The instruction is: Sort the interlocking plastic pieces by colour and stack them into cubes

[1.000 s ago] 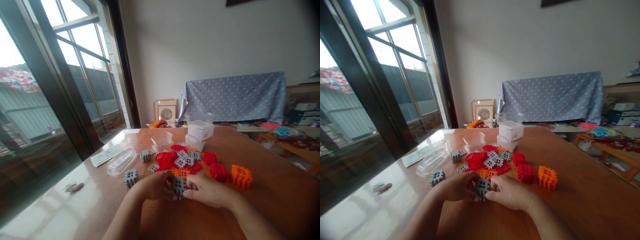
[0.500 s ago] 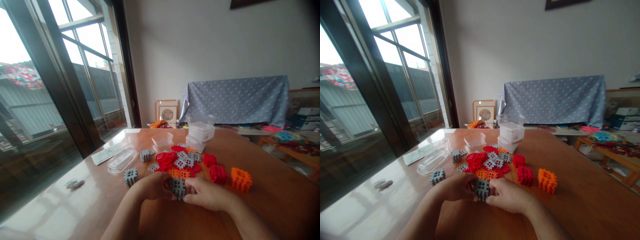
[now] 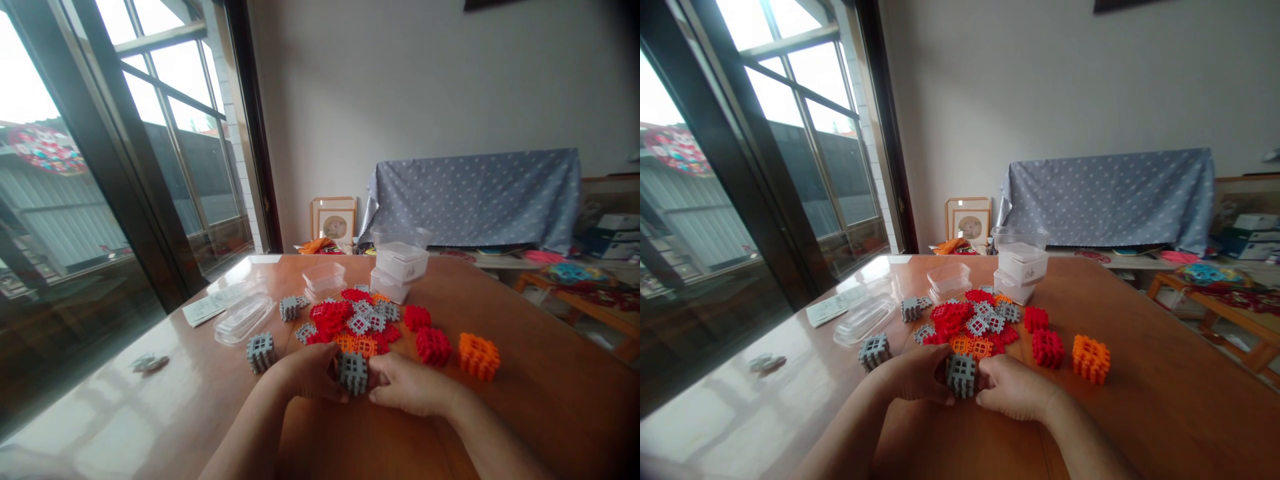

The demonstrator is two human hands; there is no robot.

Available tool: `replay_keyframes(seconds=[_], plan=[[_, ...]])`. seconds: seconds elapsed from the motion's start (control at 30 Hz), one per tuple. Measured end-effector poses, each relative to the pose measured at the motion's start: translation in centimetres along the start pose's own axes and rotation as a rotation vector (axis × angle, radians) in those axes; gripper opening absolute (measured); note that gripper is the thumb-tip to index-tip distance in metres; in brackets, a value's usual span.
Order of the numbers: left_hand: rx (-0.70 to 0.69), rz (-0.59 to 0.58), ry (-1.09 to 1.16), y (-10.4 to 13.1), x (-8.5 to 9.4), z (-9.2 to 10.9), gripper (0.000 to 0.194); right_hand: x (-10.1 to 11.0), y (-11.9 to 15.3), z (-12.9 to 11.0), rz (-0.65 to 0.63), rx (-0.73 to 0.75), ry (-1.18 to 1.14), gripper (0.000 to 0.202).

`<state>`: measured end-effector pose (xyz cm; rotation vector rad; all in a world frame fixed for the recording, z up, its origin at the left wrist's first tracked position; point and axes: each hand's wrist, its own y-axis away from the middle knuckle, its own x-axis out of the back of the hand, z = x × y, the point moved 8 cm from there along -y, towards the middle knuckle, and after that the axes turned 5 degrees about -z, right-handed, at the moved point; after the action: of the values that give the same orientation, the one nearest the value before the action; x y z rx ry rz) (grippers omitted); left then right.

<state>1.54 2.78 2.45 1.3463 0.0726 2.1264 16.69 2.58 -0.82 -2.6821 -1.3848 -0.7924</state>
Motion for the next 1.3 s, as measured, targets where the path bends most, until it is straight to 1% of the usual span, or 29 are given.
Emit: replay_keyframes(seconds=[0.1, 0.23, 0.3, 0.37, 0.47, 0.53, 0.63, 0.77, 0.87, 0.97, 1.1, 1.17, 1.3], plan=[[0.016, 0.000, -0.047, -0.2, -0.1, 0.0, 0.057, 0.0, -0.1, 0.2, 0.009, -0.008, -0.020, 0.021], [0.025, 0.006, -0.035, -0.2, -0.1, 0.0, 0.062, -0.1, -0.2, 0.2, 0.011, -0.002, -0.057, 0.022], [0.031, 0.010, -0.019, -0.1, -0.1, 0.0, 0.067, -0.2, -0.2, 0.0, 0.001, 0.003, -0.085, 0.024], [0.030, 0.016, -0.004, 0.0, -0.1, 0.0, 0.076, -0.2, -0.2, 0.0, 0.003, 0.002, -0.097, 0.025], [0.025, 0.027, -0.016, 0.0, 0.0, 0.1, 0.084, 0.2, -0.3, 0.0, 0.038, -0.007, -0.055, 0.024], [0.022, 0.028, -0.042, -0.1, 0.0, 0.3, 0.082, 0.3, -0.3, 0.0, 0.049, -0.008, -0.044, 0.023], [0.029, 0.029, -0.064, -0.2, -0.1, 0.2, 0.082, 0.1, -0.3, -0.3, 0.034, 0.009, -0.071, 0.022], [0.026, 0.039, -0.076, -0.3, -0.2, 0.1, 0.079, 0.3, -0.1, -0.2, 0.063, -0.031, -0.018, 0.019], [0.018, 0.036, -0.057, -0.2, -0.1, 0.1, 0.076, 0.2, 0.1, -0.3, 0.025, -0.023, -0.068, 0.020], [0.010, 0.020, -0.020, -0.1, -0.1, 0.1, 0.074, 0.3, 0.4, -0.2, -0.008, -0.034, -0.106, 0.017], [-0.003, 0.020, 0.001, -0.2, -0.2, 0.1, 0.071, 1.7, 0.9, 0.2, 0.066, -0.088, 0.025, 0.022], [-0.007, 0.017, 0.002, -0.2, -0.3, 0.1, 0.068, 2.2, 1.0, 0.3, 0.108, -0.088, 0.073, 0.024], [0.007, 0.017, -0.010, -0.3, -0.3, 0.0, 0.067, 2.3, 0.7, 0.1, 0.140, -0.060, 0.105, 0.022]])
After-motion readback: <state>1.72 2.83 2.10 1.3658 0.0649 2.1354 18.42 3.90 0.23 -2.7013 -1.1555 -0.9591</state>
